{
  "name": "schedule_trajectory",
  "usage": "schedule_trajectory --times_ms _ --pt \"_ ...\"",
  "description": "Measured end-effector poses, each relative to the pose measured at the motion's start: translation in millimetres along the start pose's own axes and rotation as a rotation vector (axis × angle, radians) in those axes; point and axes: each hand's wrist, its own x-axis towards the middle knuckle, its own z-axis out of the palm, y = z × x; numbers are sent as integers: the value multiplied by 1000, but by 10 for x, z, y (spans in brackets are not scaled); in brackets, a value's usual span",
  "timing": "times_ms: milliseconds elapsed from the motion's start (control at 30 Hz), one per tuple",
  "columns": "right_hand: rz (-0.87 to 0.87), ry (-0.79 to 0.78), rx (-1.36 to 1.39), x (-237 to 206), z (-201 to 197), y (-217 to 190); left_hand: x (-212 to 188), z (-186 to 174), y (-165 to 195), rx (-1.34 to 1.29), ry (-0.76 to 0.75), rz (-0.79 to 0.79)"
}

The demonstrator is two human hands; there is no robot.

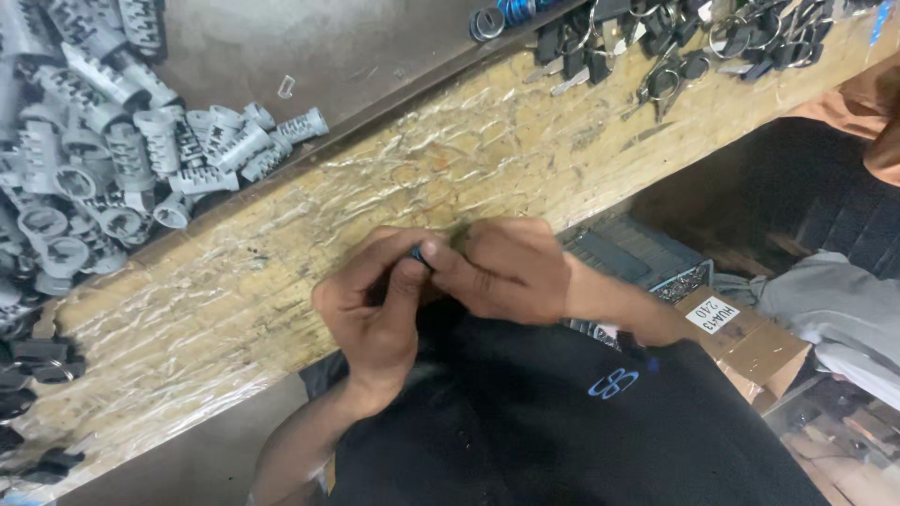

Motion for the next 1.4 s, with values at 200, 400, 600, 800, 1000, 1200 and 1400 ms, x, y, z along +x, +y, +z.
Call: schedule_trajectory --times_ms 200,400,600,800,1000,1200,1400 --pt "612 150 -472 146 -716 397 -64 -362 -96 539 48 356" --pt "828 77 -532 90 -490 276 -10 -361 -110 490 38 376" --pt "1040 524 14 339 -518 -276 -20 -394 -99 453 17 347" --pt "1000 599 822 398 -300 -345 -43 -447 -114 104 -138 230" --pt "705 270 312 446 33 -528 -145 -506 -61 75 -85 202" --pt "319 -46 37 649 -74 -488 -92 -758 -25 304 -180 212" --pt "542 -3 180 488 27 -520 -104 -705 -34 146 -152 28"
